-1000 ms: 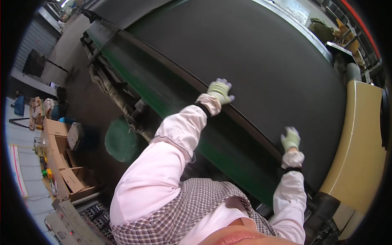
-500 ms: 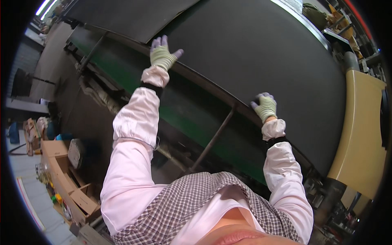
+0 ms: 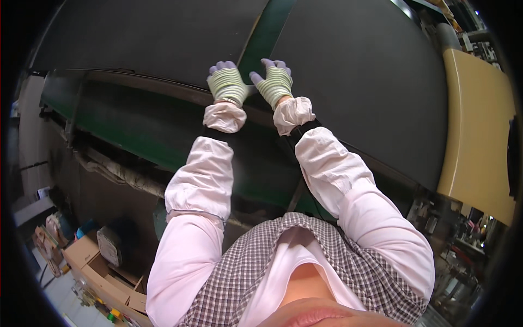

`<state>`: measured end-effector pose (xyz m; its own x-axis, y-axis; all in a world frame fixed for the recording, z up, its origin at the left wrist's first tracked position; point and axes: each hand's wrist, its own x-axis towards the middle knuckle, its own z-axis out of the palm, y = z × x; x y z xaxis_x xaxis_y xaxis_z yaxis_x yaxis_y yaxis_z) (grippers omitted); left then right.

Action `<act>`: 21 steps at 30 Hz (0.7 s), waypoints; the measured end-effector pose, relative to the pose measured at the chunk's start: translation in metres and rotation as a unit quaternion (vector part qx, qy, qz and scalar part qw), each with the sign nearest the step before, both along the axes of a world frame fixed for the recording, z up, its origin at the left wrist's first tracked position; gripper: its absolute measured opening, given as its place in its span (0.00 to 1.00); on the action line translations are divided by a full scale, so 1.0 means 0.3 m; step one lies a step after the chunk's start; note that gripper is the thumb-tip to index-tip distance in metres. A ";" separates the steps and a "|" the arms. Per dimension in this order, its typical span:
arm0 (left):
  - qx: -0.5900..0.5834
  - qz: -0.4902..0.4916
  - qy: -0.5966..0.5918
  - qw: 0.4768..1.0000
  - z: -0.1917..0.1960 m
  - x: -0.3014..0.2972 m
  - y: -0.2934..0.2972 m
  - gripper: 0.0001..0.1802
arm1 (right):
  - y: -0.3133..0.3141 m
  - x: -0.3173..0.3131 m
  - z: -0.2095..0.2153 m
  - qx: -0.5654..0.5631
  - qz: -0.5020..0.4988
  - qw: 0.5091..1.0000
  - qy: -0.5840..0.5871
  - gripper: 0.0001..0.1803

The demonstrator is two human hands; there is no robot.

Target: Placing large material sheets on a conveyor belt and operating a control panel in an industrial facility.

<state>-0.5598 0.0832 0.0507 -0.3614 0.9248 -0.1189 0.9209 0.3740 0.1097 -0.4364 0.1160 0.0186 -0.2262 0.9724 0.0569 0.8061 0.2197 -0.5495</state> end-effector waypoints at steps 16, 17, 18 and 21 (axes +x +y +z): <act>0.200 -0.103 0.112 0.968 -0.180 -0.655 0.085 0.35 | -0.136 0.443 -0.065 0.017 -0.145 0.978 -0.150 0.31; 0.133 -0.070 0.041 0.988 -0.184 -0.651 0.083 0.37 | -0.141 0.487 -0.071 0.026 -0.159 0.974 -0.159 0.31; 0.062 -0.038 -0.027 0.997 -0.163 -0.672 0.074 0.38 | -0.142 0.493 -0.058 0.036 -0.173 0.970 -0.167 0.31; 0.006 -0.114 -0.026 0.993 -0.039 -0.671 -0.012 0.36 | -0.148 0.458 -0.018 0.020 -0.196 0.964 -0.176 0.33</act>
